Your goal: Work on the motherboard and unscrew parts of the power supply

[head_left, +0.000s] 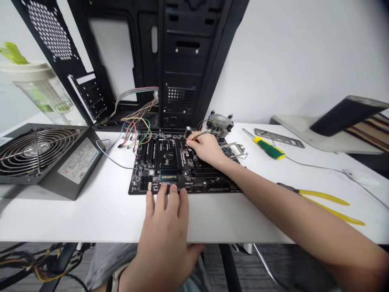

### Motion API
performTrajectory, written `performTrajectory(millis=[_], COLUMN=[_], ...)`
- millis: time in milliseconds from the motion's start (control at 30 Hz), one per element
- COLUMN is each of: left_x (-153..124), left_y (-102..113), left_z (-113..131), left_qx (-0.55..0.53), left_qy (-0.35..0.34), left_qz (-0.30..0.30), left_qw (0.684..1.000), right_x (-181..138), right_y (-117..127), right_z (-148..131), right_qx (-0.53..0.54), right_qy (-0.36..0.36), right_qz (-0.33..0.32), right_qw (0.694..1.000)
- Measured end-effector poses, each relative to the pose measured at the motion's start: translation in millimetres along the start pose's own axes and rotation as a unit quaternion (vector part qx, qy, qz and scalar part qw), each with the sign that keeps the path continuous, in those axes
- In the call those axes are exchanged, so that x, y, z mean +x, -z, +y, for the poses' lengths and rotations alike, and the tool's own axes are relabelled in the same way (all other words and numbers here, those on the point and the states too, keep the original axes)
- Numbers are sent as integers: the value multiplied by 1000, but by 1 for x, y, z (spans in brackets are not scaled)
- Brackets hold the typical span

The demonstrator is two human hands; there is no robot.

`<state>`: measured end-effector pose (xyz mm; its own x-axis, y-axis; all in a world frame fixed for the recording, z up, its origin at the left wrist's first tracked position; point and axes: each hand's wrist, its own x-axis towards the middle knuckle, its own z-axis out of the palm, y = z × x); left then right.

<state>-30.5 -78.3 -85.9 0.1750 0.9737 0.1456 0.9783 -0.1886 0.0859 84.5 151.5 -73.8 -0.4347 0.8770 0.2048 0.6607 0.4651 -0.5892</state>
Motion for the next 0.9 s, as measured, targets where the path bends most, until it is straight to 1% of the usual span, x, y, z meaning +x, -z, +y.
performTrajectory(millis=[67, 200, 267, 433, 533, 633, 733, 833, 900], left_x=[0, -4, -5, -5, -5, -6, -9, -11, -11], left_y=[-1, -4, -4, -3, -5, -10, -16, -18, -17], left_z=[-1, -1, -1, 0, -3, -8, -12, -13, -12], left_qx=[-2, -1, 1, 2, 5, 13, 22, 25, 27], left_qy=[1, -4, -6, 6, 5, -14, -32, -35, -34], left_qz=[5, 22, 24, 20, 20, 44, 70, 75, 75], left_qw=[1000, 1000, 1000, 1000, 1000, 999, 997, 996, 996], right_x=[2, 8, 10, 6, 4, 2, -4, -10, -13], right_y=[-1, -3, -4, -4, 3, 25, 64, 106, 126], right_z=[2, 4, 3, -3, -8, -12, -11, -1, 12], right_qx=[21, 81, 107, 141, 161, 187, 188, 139, 88], right_qy=[-15, -73, -90, -75, -67, -56, -58, -106, -142], right_qz=[5, 20, 25, 32, 44, 67, 88, 115, 166], right_qw=[1000, 994, 990, 987, 984, 978, 976, 978, 972])
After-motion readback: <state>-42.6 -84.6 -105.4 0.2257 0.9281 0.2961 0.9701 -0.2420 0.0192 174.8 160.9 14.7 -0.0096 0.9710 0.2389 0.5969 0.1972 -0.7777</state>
